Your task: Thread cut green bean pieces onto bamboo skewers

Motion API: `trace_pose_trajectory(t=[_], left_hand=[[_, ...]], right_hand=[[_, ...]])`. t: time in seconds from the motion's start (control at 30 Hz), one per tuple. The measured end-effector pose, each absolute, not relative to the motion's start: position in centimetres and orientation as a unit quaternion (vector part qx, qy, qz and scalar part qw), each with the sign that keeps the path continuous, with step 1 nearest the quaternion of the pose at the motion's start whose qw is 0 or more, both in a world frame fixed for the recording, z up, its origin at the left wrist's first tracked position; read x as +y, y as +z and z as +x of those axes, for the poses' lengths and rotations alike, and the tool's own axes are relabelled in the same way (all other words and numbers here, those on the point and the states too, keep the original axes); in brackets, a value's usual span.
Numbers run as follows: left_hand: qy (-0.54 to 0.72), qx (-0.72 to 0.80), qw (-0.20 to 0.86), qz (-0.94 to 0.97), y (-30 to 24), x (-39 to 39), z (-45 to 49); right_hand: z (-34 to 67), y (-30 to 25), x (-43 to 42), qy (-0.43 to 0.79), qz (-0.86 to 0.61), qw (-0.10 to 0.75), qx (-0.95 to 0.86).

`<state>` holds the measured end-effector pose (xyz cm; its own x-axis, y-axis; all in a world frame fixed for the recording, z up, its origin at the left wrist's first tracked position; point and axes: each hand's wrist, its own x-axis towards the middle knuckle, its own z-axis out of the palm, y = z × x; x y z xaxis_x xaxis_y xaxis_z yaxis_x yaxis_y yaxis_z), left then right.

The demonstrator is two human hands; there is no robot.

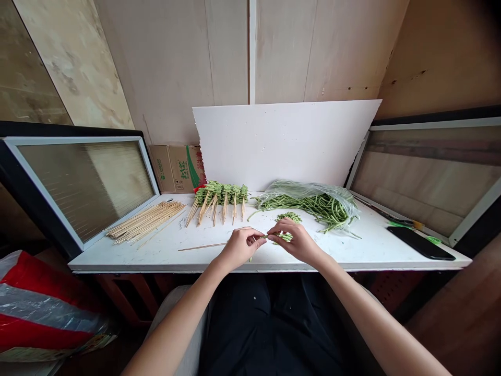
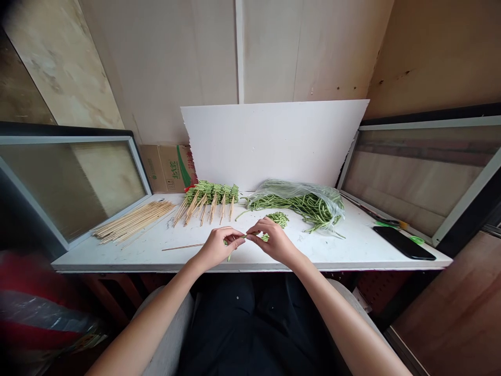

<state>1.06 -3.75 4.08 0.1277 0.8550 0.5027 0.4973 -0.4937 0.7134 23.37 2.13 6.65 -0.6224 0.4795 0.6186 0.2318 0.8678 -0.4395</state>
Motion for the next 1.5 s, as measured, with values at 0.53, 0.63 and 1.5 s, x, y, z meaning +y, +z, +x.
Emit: trace_pose_trajectory(t=[0.53,0.63,1.5], left_hand=[[0.413,0.416,0.177,0.791,3.3,-3.5,0.7],[0.411,0.404,0.145,0.804,3.3,-3.4,0.6],[0.53,0.385,0.48,0.584,4.4,-3.3,0.5]], right_hand=[[22.6,5.7,1.9,0.187,-0.173,0.348,-0.902],[22.5,5.6,1.8,0.202,-0.168,0.345,-0.901],[28.5,1.2,10.4,0.152,-0.362,0.33,-0.858]])
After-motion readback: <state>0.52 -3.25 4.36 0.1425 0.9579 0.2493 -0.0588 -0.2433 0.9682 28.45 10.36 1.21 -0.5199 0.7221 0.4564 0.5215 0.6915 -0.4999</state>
